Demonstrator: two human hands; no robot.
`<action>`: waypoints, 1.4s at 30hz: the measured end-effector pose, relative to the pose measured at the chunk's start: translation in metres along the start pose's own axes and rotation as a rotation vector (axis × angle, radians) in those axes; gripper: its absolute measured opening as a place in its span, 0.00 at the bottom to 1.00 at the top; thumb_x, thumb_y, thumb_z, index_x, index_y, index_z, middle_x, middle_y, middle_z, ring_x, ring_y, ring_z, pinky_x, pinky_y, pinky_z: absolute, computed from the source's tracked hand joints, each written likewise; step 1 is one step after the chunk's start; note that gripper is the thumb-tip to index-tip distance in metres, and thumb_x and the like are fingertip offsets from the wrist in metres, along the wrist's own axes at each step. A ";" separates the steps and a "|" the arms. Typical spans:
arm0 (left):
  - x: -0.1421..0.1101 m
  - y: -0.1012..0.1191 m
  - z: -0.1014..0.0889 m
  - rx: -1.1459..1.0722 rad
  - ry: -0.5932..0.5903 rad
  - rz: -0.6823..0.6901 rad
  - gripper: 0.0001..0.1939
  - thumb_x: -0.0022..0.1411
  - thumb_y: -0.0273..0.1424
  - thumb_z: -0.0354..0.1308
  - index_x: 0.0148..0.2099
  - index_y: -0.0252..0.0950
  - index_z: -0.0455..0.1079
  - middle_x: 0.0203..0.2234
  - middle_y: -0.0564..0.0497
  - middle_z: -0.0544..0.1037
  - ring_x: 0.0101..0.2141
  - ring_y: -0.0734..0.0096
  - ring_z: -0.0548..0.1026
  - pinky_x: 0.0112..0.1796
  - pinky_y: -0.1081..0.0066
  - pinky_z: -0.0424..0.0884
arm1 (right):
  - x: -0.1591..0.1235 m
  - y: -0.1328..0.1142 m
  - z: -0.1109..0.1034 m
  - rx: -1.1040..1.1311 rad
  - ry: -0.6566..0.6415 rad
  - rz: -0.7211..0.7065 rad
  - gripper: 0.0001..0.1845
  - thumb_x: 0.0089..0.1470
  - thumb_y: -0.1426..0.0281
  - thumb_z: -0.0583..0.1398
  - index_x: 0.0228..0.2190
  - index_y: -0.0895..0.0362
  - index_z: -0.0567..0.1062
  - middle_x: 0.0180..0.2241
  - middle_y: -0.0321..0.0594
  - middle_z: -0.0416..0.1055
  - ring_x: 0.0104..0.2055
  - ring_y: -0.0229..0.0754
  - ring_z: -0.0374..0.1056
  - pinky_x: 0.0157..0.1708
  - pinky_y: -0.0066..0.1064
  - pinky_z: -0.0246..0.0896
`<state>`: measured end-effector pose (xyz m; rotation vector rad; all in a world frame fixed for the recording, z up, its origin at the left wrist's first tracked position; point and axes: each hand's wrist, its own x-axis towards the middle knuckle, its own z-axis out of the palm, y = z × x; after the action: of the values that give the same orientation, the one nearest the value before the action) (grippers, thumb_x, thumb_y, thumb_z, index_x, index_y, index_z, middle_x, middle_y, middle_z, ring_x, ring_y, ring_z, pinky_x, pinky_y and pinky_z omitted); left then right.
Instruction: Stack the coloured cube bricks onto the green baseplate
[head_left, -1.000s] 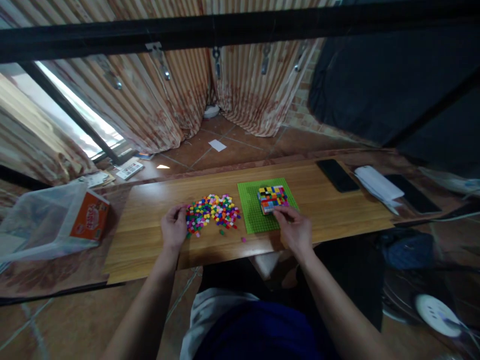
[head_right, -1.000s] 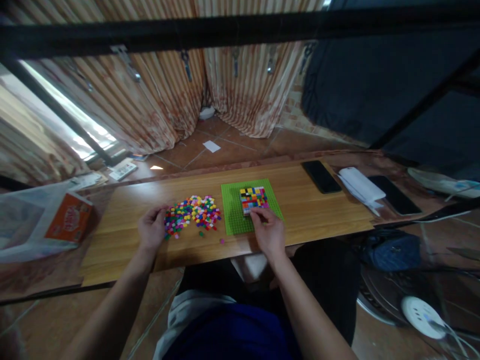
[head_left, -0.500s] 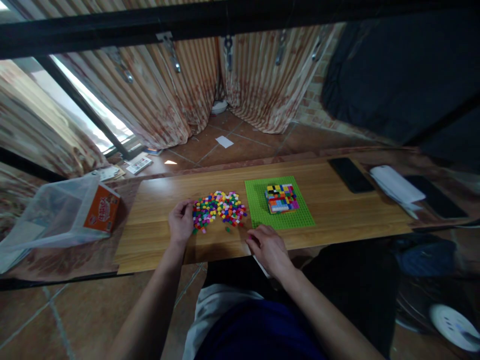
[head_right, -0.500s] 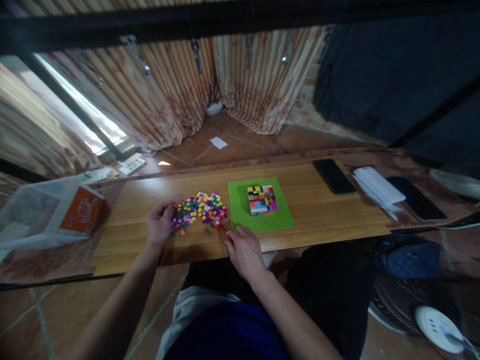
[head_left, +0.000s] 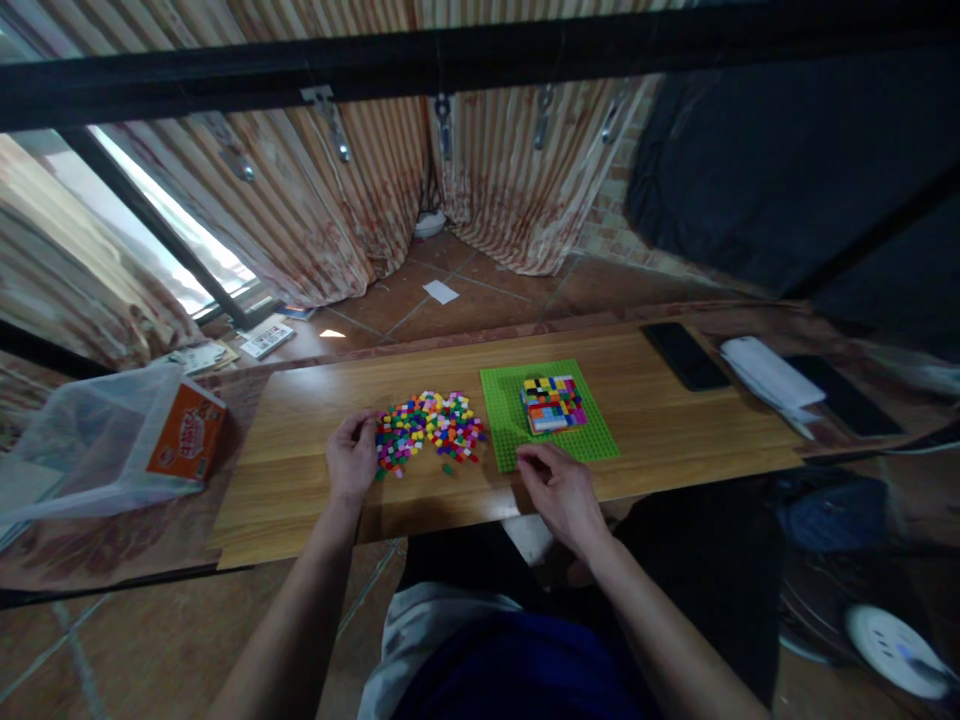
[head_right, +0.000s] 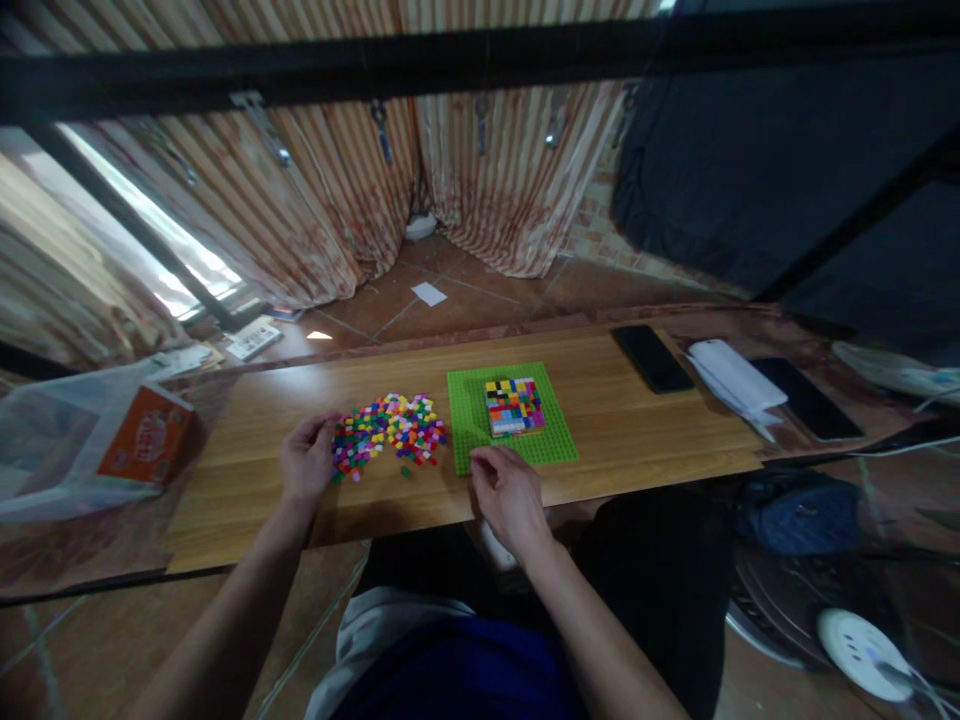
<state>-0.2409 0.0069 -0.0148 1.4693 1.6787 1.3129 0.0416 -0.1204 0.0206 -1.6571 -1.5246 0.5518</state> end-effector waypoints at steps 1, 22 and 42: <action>0.000 0.000 0.000 -0.001 0.001 0.002 0.15 0.57 0.37 0.54 0.39 0.34 0.77 0.35 0.47 0.82 0.38 0.64 0.78 0.42 0.68 0.73 | 0.003 0.003 -0.005 0.013 0.043 0.023 0.11 0.58 0.67 0.56 0.37 0.54 0.78 0.36 0.41 0.78 0.38 0.43 0.73 0.41 0.36 0.66; 0.002 -0.001 -0.001 -0.001 0.015 -0.019 0.16 0.56 0.39 0.55 0.39 0.35 0.77 0.35 0.47 0.82 0.38 0.64 0.78 0.43 0.68 0.73 | 0.055 0.051 -0.040 0.019 0.449 0.249 0.17 0.51 0.59 0.60 0.33 0.60 0.80 0.32 0.50 0.80 0.33 0.47 0.74 0.37 0.38 0.66; 0.001 -0.003 0.000 -0.003 0.004 -0.017 0.16 0.56 0.38 0.55 0.41 0.34 0.77 0.37 0.46 0.82 0.39 0.63 0.78 0.43 0.67 0.73 | 0.073 0.074 -0.030 0.352 0.502 0.445 0.16 0.36 0.59 0.66 0.24 0.60 0.79 0.23 0.42 0.77 0.26 0.42 0.72 0.29 0.33 0.66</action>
<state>-0.2431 0.0083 -0.0173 1.4493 1.6875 1.3091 0.1229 -0.0539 -0.0054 -1.6898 -0.6586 0.5420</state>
